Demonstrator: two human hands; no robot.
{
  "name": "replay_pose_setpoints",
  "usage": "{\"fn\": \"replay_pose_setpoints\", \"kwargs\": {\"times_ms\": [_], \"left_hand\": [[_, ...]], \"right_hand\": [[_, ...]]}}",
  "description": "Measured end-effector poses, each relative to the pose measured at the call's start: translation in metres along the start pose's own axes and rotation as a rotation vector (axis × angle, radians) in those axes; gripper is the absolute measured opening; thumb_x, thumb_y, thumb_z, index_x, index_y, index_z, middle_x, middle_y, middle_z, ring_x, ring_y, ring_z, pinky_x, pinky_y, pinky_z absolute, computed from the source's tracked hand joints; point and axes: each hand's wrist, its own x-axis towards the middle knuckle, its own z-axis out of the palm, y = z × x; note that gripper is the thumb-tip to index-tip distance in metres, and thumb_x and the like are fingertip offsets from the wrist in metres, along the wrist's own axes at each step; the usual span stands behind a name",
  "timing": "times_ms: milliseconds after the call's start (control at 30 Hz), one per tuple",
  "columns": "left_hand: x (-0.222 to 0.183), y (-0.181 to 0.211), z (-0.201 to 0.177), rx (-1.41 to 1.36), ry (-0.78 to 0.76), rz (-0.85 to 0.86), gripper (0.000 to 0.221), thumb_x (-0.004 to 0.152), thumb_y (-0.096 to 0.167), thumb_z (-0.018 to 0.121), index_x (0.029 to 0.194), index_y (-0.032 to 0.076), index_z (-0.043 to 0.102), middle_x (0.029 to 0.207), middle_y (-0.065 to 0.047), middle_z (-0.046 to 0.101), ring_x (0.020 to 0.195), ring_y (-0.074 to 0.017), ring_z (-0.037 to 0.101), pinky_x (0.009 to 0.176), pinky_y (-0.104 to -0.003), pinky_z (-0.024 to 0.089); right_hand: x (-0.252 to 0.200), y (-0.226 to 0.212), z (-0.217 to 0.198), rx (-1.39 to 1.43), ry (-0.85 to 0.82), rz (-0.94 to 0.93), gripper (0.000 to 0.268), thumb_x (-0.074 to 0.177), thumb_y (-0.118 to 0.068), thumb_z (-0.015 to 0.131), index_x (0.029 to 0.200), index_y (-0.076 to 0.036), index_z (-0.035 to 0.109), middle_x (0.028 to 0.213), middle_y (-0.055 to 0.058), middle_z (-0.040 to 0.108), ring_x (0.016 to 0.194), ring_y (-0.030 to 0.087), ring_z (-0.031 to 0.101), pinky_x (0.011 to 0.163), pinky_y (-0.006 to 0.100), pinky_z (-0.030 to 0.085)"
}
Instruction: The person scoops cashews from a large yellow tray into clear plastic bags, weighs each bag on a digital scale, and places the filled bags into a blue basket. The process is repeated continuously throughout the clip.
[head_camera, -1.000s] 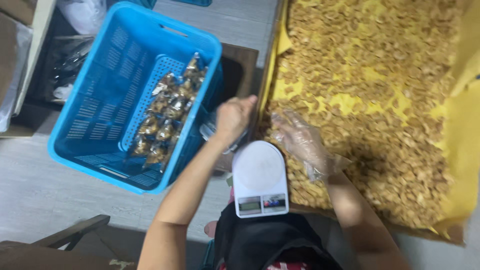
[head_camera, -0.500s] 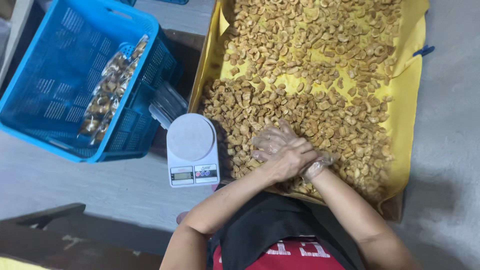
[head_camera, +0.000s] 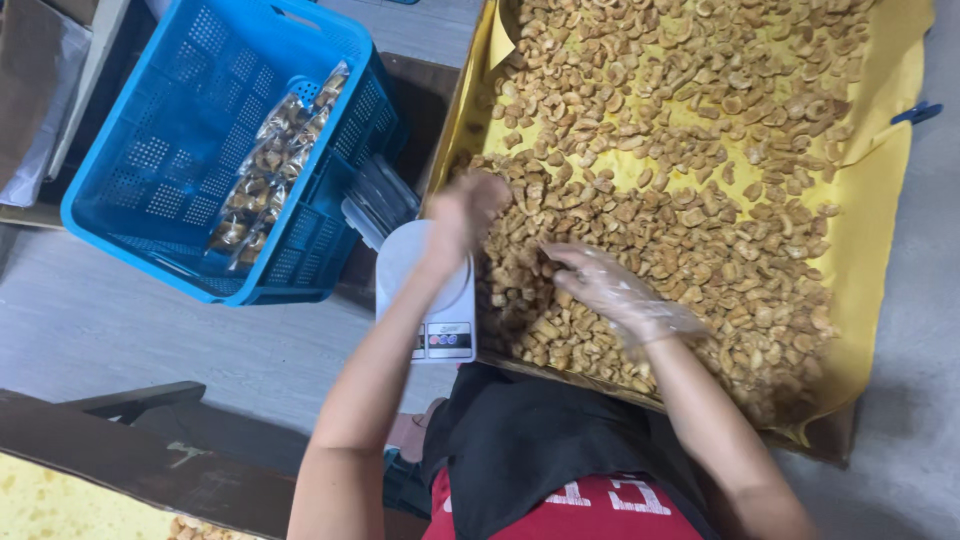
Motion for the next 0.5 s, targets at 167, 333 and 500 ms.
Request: {"fn": "replay_pose_setpoints", "kwargs": {"times_ms": [167,333,500], "left_hand": [[0.066,-0.117,-0.168,0.759,0.577,0.218,0.029,0.105,0.027,0.057,0.107,0.001,0.069,0.089,-0.023,0.072,0.079,-0.0362,0.067,0.068,-0.046,0.053],[0.078,-0.229,-0.190,0.544,0.524,-0.306,0.036,0.102,0.028,0.059,0.115,-0.005,0.061,0.105,-0.029,0.068,0.092,-0.0439,0.071,0.075,-0.051,0.059],[0.082,-0.261,-0.185,0.165,0.452,-0.489,0.044,0.090,0.021,0.058,0.126,-0.004,0.062,0.117,-0.025,0.069,0.092,-0.0370,0.076,0.072,-0.046,0.067]], "right_hand": [[-0.018,-0.006,-0.005,0.071,0.130,0.082,0.050,0.096,-0.047,0.057,0.142,-0.026,0.057,0.152,0.001,0.052,0.134,0.024,0.054,0.111,0.044,0.043],[-0.013,-0.019,0.009,0.112,0.171,0.093,0.049,0.096,-0.044,0.058,0.139,-0.021,0.060,0.146,0.004,0.059,0.129,0.026,0.060,0.109,0.042,0.047],[-0.002,-0.027,0.020,0.084,0.222,0.097,0.046,0.097,-0.039,0.060,0.137,-0.016,0.062,0.143,0.007,0.061,0.130,0.028,0.058,0.109,0.043,0.045]]}}
